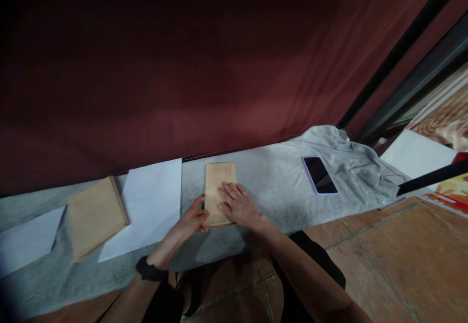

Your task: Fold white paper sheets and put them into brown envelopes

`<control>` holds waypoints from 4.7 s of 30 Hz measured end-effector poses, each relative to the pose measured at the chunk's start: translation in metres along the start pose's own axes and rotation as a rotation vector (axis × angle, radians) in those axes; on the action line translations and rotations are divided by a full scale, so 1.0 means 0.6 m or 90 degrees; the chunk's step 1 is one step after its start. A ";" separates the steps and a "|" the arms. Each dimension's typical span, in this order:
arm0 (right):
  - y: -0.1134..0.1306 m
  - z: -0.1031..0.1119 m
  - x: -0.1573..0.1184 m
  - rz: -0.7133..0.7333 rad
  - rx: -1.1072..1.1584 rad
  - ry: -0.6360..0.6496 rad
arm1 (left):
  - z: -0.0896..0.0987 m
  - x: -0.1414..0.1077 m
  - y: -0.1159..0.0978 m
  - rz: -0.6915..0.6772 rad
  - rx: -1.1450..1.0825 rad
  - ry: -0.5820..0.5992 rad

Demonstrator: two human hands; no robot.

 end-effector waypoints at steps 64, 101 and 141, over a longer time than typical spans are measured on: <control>-0.049 -0.017 0.118 -0.076 -0.205 0.028 | -0.117 -0.099 0.033 -0.412 0.721 0.107; 0.040 -0.027 -0.118 0.051 -0.127 0.126 | -0.037 0.001 -0.009 -0.456 0.697 -0.067; 0.040 -0.013 -0.117 0.033 0.184 -0.116 | -0.087 -0.014 0.027 -0.317 0.702 0.077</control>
Point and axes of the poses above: each hand's wrist, its own x-axis towards the middle knuckle, its own z-axis out of the back of the hand, y = z × x, the point moved 3 cm from there along x, towards the middle knuckle, and after that the axes turned 4 degrees about -z, right-handed, at the moved point
